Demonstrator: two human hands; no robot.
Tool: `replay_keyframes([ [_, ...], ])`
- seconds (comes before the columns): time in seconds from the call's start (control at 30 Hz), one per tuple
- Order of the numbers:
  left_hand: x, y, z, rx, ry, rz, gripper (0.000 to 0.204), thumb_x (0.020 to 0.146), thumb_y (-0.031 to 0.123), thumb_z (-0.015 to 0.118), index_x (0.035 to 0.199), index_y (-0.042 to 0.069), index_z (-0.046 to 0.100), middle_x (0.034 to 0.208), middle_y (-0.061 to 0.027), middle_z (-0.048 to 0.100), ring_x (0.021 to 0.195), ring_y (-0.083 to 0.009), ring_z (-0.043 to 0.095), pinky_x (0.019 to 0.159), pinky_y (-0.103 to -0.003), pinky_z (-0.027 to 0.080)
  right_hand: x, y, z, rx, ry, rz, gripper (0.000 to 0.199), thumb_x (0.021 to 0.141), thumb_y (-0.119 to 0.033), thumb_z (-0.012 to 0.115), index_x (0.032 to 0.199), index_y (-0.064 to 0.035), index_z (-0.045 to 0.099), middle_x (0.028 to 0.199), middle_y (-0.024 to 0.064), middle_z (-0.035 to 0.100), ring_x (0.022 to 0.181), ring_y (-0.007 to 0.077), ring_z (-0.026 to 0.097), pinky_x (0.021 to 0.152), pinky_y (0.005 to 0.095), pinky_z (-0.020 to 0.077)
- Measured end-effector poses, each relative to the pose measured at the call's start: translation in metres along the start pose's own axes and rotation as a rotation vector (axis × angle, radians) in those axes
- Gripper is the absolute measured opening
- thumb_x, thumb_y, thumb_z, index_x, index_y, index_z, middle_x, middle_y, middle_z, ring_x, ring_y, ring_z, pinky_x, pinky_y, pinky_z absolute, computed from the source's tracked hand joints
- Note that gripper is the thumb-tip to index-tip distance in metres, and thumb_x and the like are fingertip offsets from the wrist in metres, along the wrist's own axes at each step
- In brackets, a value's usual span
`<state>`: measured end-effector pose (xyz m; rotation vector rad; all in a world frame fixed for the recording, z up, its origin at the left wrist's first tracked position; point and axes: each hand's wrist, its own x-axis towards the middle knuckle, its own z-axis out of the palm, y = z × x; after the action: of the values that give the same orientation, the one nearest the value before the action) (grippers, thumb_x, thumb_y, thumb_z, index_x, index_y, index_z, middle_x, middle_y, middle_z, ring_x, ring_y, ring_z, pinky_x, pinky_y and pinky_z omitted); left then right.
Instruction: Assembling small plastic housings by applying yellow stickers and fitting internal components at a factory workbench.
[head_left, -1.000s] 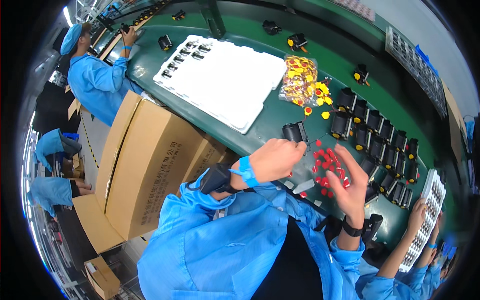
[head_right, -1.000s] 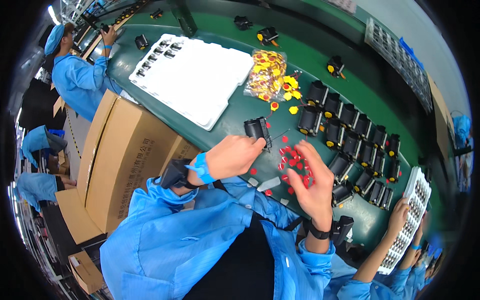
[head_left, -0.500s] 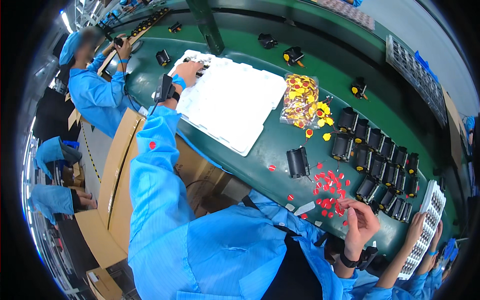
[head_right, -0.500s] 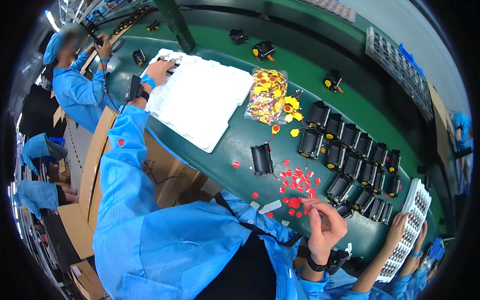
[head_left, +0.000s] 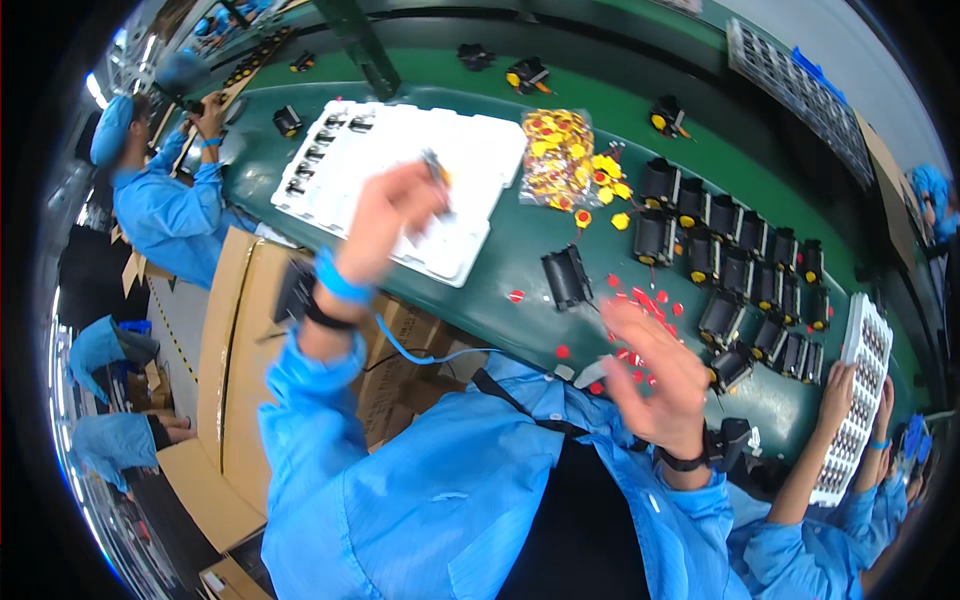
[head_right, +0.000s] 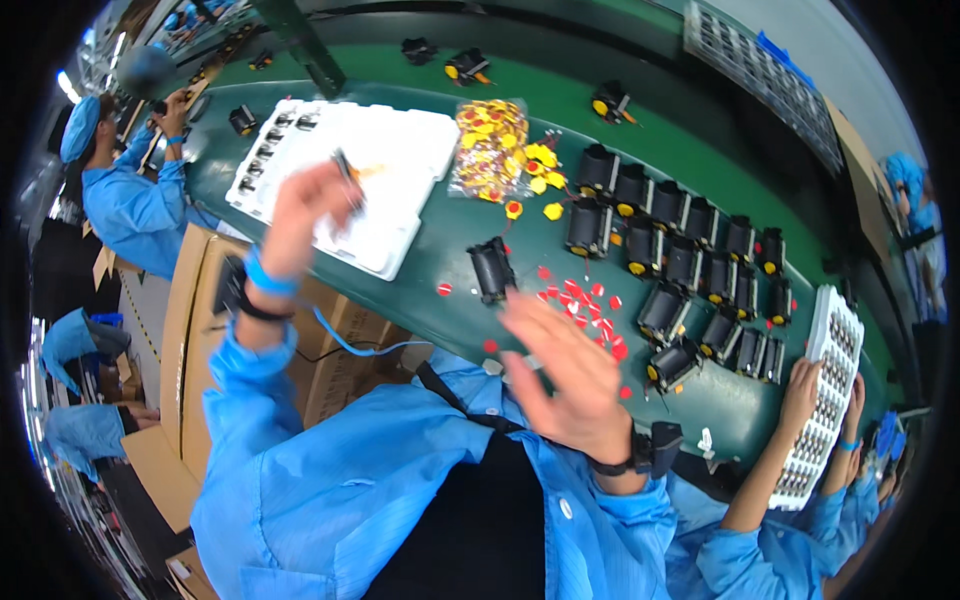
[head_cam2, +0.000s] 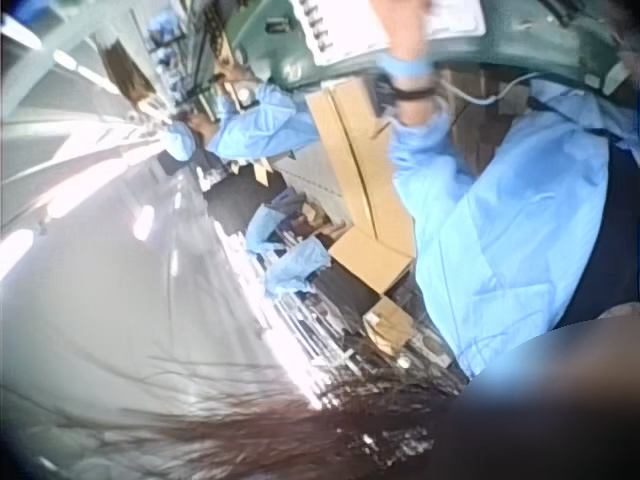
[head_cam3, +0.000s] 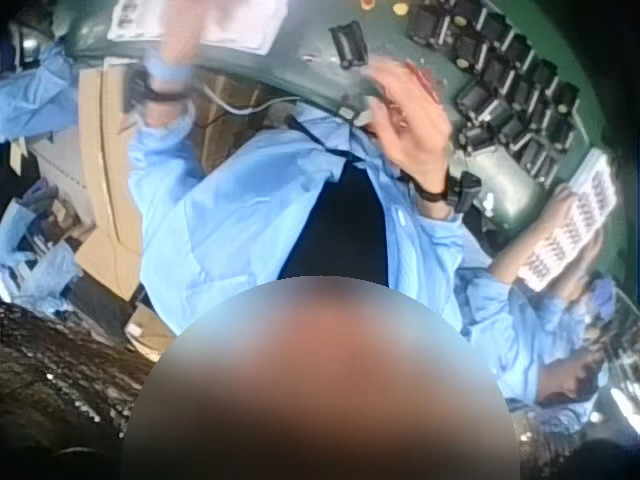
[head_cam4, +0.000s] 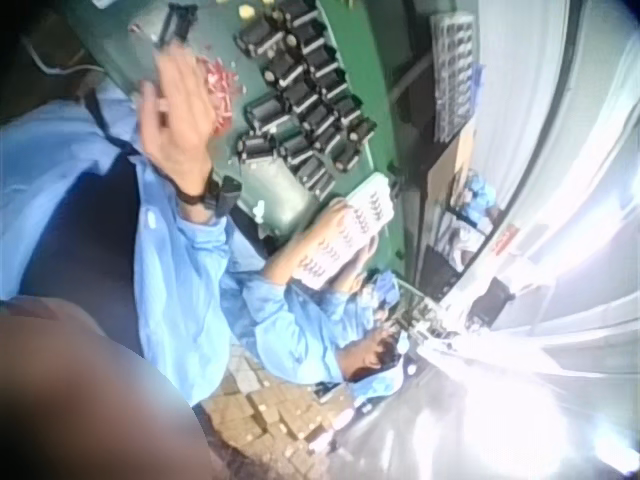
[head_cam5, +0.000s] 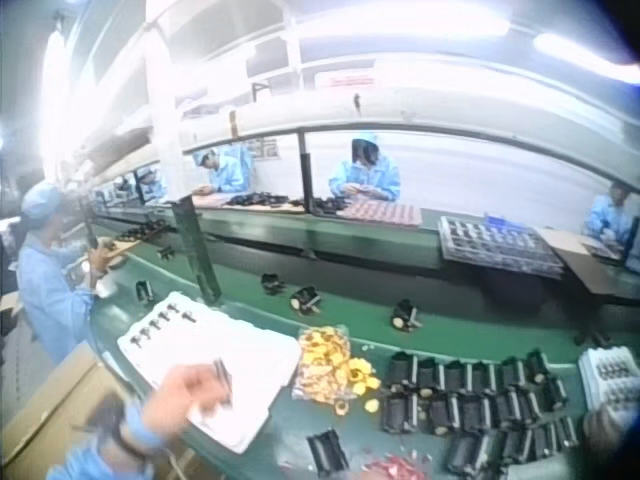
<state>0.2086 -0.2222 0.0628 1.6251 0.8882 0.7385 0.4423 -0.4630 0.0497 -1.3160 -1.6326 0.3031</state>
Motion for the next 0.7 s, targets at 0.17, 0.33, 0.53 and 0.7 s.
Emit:
replay_keyframes([
  [0.17, -0.093, -0.010, 0.120, -0.479, -0.457, -0.210, 0.010, 0.096, 0.012, 0.064, 0.098, 0.001, 0.063, 0.070, 0.0010, 0.060, 0.060, -0.0032, 0.053, 0.052, -0.020, 0.038, 0.005, 0.000, 0.008, -0.131, -0.273, -0.239, 0.066, 0.073, -0.003, 0.080, 0.133, 0.0055, 0.054, 0.141, 0.0306, 0.048, 0.135, 0.0456, 0.047, 0.110, 0.0525, 0.0417],
  [0.33, -0.103, -0.017, 0.153, -0.647, -0.563, -0.259, 0.012, 0.098, 0.012, 0.062, 0.102, 0.001, 0.060, 0.074, 0.0010, 0.060, 0.061, -0.0027, 0.052, 0.052, -0.020, 0.036, -0.021, 0.002, -0.011, -0.135, -0.316, -0.133, 0.070, 0.068, -0.003, 0.082, 0.130, 0.0118, 0.052, 0.140, 0.0324, 0.048, 0.134, 0.0463, 0.048, 0.109, 0.0544, 0.0435],
  [0.53, -0.099, -0.008, 0.145, -0.239, -0.433, 0.061, 0.021, 0.093, 0.012, 0.069, 0.107, -0.001, 0.060, 0.075, -0.0053, 0.062, 0.064, -0.0104, 0.057, 0.059, -0.027, 0.046, -0.029, 0.003, -0.022, -0.148, -0.277, -0.084, 0.070, 0.067, -0.003, 0.085, 0.128, 0.0099, 0.054, 0.137, 0.0308, 0.052, 0.129, 0.0465, 0.053, 0.109, 0.0517, 0.0450],
  [0.7, -0.059, -0.032, 0.137, 0.672, 0.212, 0.408, 0.072, 0.074, 0.016, 0.084, 0.133, -0.003, 0.047, 0.132, -0.0235, 0.054, 0.121, -0.0387, 0.056, 0.097, -0.044, 0.048, -0.020, 0.028, -0.044, 0.577, 0.153, 0.496, 0.070, 0.063, -0.005, 0.090, 0.124, 0.0044, 0.058, 0.133, 0.0235, 0.059, 0.126, 0.0316, 0.058, 0.107, 0.0433, 0.0451],
])
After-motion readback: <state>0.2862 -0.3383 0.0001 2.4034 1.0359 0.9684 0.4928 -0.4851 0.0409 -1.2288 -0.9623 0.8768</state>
